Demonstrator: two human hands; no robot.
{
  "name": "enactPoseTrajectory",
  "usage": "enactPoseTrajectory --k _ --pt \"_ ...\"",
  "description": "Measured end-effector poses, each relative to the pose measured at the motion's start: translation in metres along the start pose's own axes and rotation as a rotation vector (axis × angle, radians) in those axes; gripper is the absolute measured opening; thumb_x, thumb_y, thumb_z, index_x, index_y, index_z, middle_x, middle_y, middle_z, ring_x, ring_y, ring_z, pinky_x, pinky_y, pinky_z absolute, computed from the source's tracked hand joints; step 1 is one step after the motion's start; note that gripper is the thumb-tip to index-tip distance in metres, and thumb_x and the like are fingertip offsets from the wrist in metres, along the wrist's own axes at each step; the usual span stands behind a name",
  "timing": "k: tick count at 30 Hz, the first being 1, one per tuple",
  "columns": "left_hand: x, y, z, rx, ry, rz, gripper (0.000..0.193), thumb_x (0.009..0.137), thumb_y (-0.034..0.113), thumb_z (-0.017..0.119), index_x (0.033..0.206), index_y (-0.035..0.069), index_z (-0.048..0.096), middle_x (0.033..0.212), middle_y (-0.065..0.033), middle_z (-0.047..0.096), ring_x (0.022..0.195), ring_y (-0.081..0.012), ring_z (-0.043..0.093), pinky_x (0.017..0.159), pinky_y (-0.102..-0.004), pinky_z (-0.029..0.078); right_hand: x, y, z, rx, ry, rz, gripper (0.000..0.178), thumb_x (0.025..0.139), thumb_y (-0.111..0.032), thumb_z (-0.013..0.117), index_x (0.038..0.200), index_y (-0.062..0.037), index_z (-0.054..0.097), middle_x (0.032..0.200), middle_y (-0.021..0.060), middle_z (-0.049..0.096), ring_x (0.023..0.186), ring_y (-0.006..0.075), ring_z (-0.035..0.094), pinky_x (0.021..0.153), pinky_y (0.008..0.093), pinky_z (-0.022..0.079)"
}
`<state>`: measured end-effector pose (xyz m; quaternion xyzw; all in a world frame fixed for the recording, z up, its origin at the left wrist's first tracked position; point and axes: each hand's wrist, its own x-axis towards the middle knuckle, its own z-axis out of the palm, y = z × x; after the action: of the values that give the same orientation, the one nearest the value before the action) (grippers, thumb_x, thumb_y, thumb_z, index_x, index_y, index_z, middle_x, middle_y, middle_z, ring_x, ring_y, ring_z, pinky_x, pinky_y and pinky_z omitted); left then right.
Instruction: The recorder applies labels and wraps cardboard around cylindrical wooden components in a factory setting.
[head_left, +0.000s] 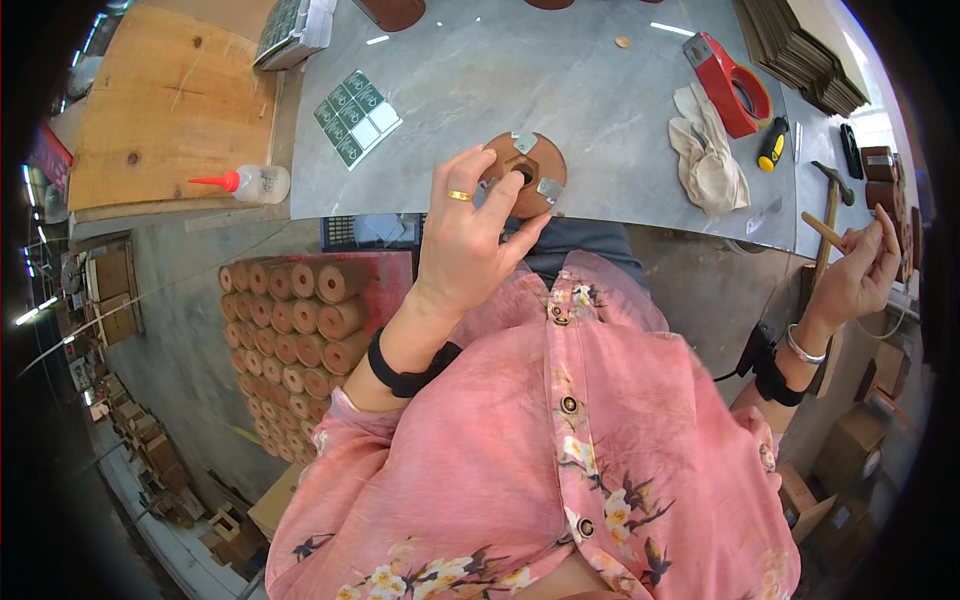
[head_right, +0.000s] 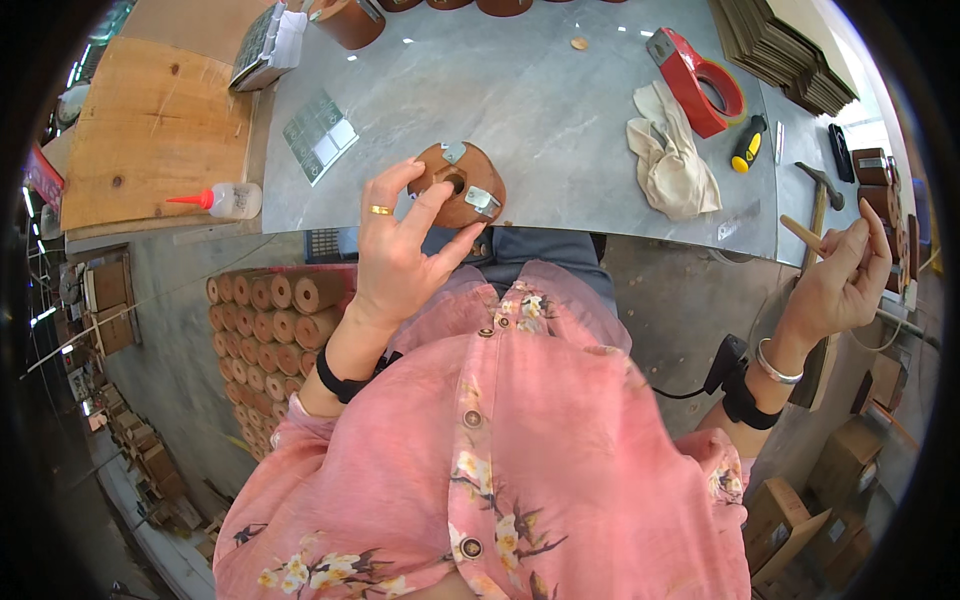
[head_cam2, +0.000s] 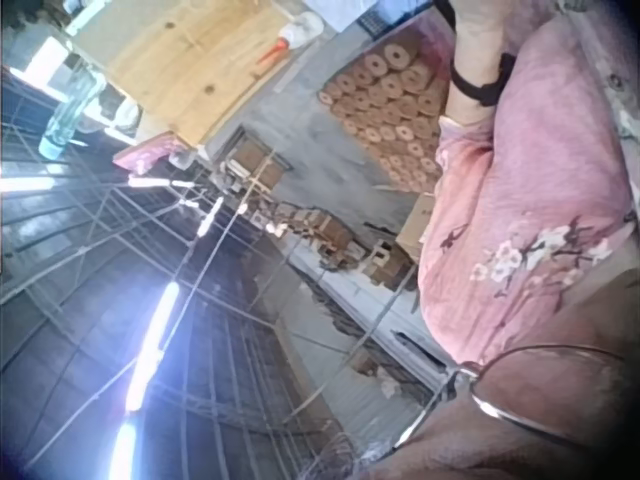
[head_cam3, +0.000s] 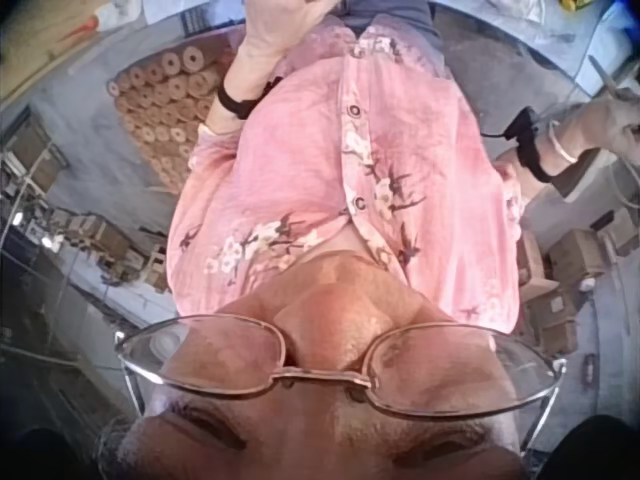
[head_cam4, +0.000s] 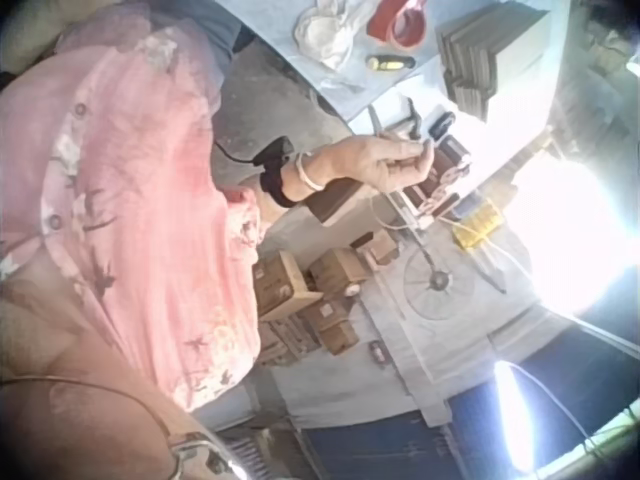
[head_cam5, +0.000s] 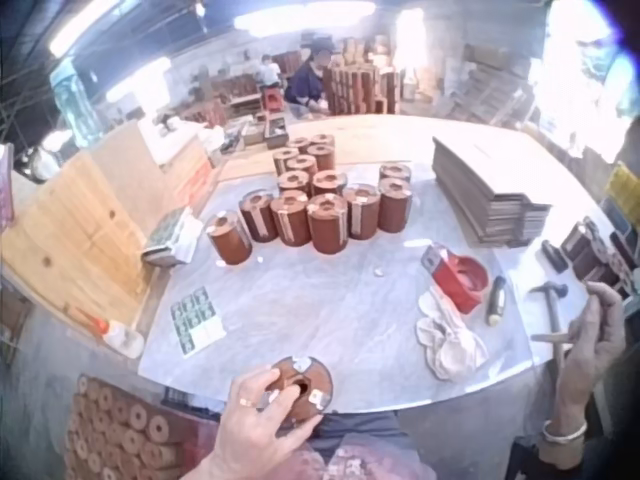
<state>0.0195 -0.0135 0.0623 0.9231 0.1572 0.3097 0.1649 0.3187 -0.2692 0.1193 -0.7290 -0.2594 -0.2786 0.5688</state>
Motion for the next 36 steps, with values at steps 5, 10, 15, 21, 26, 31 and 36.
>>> enactPoseTrajectory --k 5,10,15,21,26,31,36 --pt "0.0 0.005 0.002 0.069 -0.019 -0.041 0.053 0.07 0.018 0.09 0.116 0.005 0.066 0.127 -0.0146 0.051 0.112 -0.035 0.052 0.091 -0.0441 0.049 -0.004 0.004 0.001 0.026 0.004 0.03 0.02 0.102 -0.007 0.059 0.116 0.0046 0.068 0.074 -0.0017 0.058 0.063 0.0016 0.047 0.057 0.0179 0.037" --pt "0.006 0.007 -0.005 0.053 -0.09 -0.086 0.053 0.069 0.018 0.09 0.115 0.006 0.067 0.124 -0.0142 0.051 0.108 -0.0341 0.051 0.09 -0.0449 0.048 -0.009 0.003 0.006 0.04 -0.007 0.073 0.02 0.102 -0.008 0.06 0.117 0.0037 0.068 0.075 -0.0016 0.058 0.063 0.0012 0.047 0.056 0.0169 0.035" --pt "0.004 0.002 -0.004 0.022 -0.101 -0.042 0.054 0.068 0.017 0.091 0.115 0.006 0.066 0.124 -0.0142 0.051 0.106 -0.034 0.052 0.089 -0.0453 0.048 -0.012 -0.003 0.006 0.028 -0.027 0.043 0.02 0.103 -0.008 0.059 0.117 0.0034 0.068 0.075 -0.0014 0.059 0.064 0.0016 0.047 0.057 0.0171 0.035" --pt "0.003 0.005 0.0 0.039 -0.019 -0.051 0.059 0.066 0.013 0.09 0.118 0.004 0.062 0.122 -0.0152 0.049 0.109 -0.0373 0.052 0.085 -0.0463 0.051 -0.013 -0.005 0.004 0.004 -0.054 0.025 0.02 0.103 -0.007 0.059 0.117 0.0039 0.068 0.077 -0.0004 0.06 0.064 0.0024 0.047 0.057 0.018 0.036" --pt "0.008 0.008 -0.004 0.064 -0.085 -0.064 0.06 0.067 0.013 0.09 0.12 0.004 0.062 0.12 -0.0143 0.048 0.108 -0.0366 0.05 0.085 -0.0459 0.05 -0.015 -0.004 0.006 0.039 -0.051 0.04 0.02 0.103 -0.008 0.059 0.117 0.0043 0.068 0.078 0.0005 0.061 0.065 0.0028 0.048 0.058 0.0179 0.036" --pt "0.011 0.011 -0.006 0.055 -0.11 -0.089 0.058 0.067 0.014 0.09 0.118 0.006 0.064 0.121 -0.0139 0.048 0.107 -0.0345 0.049 0.086 -0.045 0.047 -0.018 -0.008 0.005 0.037 -0.078 0.035 0.021 0.103 -0.007 0.059 0.116 0.0053 0.068 0.08 0.0015 0.062 0.065 0.0033 0.049 0.059 0.018 0.038" --pt "0.009 0.006 -0.007 0.04 -0.135 -0.104 0.055 0.066 0.017 0.092 0.115 0.009 0.067 0.123 -0.0136 0.049 0.107 -0.0334 0.05 0.087 -0.0443 0.046 -0.021 -0.011 0.007 0.022 -0.078 0.036 0.021 0.103 -0.007 0.059 0.117 0.0056 0.068 0.081 0.002 0.063 0.067 0.0036 0.05 0.06 0.0179 0.039"
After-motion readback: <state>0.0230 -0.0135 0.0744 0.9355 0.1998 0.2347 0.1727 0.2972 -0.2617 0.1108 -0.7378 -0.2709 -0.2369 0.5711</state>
